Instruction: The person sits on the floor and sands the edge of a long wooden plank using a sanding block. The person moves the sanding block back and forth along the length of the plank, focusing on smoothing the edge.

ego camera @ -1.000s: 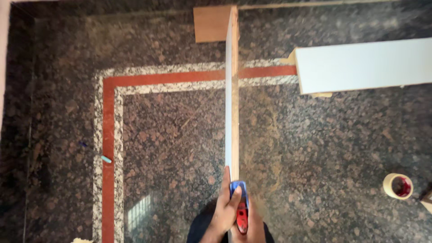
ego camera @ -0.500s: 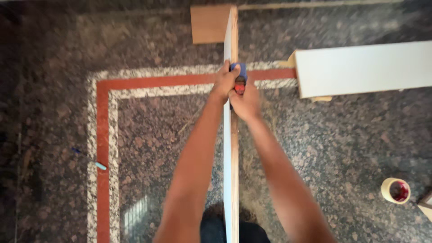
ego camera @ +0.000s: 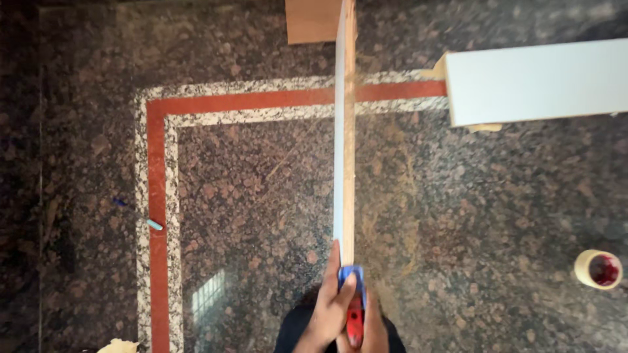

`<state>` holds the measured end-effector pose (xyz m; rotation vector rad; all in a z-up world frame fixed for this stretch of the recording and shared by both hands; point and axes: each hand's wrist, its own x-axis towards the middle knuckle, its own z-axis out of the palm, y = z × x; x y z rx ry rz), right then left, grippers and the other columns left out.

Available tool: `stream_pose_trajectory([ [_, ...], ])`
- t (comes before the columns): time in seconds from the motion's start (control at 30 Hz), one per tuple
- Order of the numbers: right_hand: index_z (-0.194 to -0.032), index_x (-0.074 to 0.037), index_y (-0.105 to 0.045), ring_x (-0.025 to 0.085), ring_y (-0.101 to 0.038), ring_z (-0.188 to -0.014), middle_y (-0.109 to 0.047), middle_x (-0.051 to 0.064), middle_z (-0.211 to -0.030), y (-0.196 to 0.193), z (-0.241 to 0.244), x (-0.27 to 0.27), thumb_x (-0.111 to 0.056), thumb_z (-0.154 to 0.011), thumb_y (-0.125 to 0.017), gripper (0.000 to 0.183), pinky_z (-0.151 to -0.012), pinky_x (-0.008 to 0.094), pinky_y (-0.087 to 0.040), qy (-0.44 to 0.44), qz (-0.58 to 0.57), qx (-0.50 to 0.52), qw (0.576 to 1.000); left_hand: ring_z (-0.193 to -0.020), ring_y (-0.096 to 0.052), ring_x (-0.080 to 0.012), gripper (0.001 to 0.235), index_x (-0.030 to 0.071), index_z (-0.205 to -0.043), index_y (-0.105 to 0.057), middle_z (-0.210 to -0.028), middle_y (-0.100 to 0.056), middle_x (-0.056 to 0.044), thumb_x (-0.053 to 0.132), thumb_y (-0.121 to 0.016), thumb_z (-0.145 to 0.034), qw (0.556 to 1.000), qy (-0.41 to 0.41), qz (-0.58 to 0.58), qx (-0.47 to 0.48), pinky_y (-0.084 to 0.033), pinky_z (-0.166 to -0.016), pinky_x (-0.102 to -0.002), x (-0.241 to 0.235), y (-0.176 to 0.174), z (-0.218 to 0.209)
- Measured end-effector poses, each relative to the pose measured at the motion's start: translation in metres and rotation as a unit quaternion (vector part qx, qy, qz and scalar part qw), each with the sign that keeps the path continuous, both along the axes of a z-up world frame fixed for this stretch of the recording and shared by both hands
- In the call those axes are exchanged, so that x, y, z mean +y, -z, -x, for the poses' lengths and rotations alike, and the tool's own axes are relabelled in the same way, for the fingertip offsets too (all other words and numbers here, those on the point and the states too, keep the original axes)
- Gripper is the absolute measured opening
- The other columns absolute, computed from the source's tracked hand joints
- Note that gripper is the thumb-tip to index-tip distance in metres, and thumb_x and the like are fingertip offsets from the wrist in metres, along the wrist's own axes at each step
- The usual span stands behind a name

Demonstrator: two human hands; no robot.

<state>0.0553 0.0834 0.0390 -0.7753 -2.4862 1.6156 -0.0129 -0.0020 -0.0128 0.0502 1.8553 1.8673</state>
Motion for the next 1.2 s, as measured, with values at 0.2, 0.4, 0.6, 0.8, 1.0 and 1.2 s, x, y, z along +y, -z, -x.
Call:
stream_pose_trajectory([
  [0.2,-0.142,-0.004,-0.048,0.03,-0.067,-0.099,-0.065,0.017,-0.114,-0.006,0.177,0.057,-0.013,-0.087,-0.07,0.06,-0.085,0.04,-0.054,-0.067,-0.058,0.124,0.988,-0.145,-0.048,-0.03,0.074,-0.001,-0.16,-0.026,-0.16,-0.045,-0.023,0.033,-0.056,-0.101,0.997,-0.02,0.031,0.073,-0.036,-0.117,-0.036,0.07,0.01,0.197],
  [0.4,-0.123,-0.005,-0.056,0.025,-0.07,-0.086,-0.069,0.012,-0.098,0.027,0.337,0.113,-0.019,-0.09,-0.071,0.039,-0.075,0.039,-0.056,-0.026,-0.029,0.089,0.995,-0.13,-0.058,-0.0289,0.074,-0.003,-0.155,-0.035,-0.146,-0.056,-0.023,0.04,-0.062,-0.101,0.994,-0.027,0.031,0.101,-0.045,-0.108,-0.036,0.139,0.08,0.384],
  [0.6,-0.12,-0.007,-0.063,0.024,-0.07,-0.096,-0.072,0.01,-0.104,0.017,0.384,0.141,-0.024,-0.09,-0.074,0.037,-0.084,0.038,-0.054,-0.057,-0.071,0.115,0.989,-0.094,-0.067,-0.0271,0.041,-0.001,-0.122,-0.064,-0.105,-0.071,-0.017,0.033,-0.064,-0.099,0.992,-0.065,-0.034,0.102,-0.056,-0.084,-0.043,0.175,0.087,0.446],
  [0.8,-0.136,-0.005,-0.058,0.024,-0.067,-0.088,-0.069,0.013,-0.102,0.012,0.176,0.066,-0.014,-0.096,-0.065,0.042,-0.078,0.039,-0.056,-0.038,0.033,0.129,0.99,-0.12,-0.061,-0.0359,0.075,-0.006,-0.158,-0.028,-0.137,-0.058,-0.025,0.018,-0.062,-0.096,0.976,-0.031,0.008,0.217,-0.049,-0.1,-0.047,0.08,0.049,0.21],
  [1.0,-0.147,-0.004,-0.039,0.04,-0.063,-0.12,-0.061,0.025,-0.131,0.015,0.003,0.004,-0.019,-0.072,-0.082,0.087,-0.098,0.046,-0.048,-0.015,0.002,-0.004,1.0,-0.109,-0.056,-0.0147,0.075,0.002,-0.164,-0.016,-0.143,-0.054,-0.008,0.025,-0.056,-0.105,0.998,-0.035,-0.052,-0.011,-0.045,-0.097,-0.026,0.008,-0.004,0.009],
  [1.2,-0.152,-0.004,-0.041,0.03,-0.069,-0.118,-0.065,0.02,-0.131,-0.007,0.152,0.05,-0.016,-0.091,-0.067,0.067,-0.097,0.042,-0.054,-0.051,0.007,0.101,0.994,-0.124,-0.058,-0.0213,0.076,0.0,-0.162,-0.024,-0.15,-0.051,-0.021,0.039,-0.054,-0.104,0.994,-0.011,0.073,0.075,-0.045,-0.104,-0.031,0.06,-0.007,0.173],
])
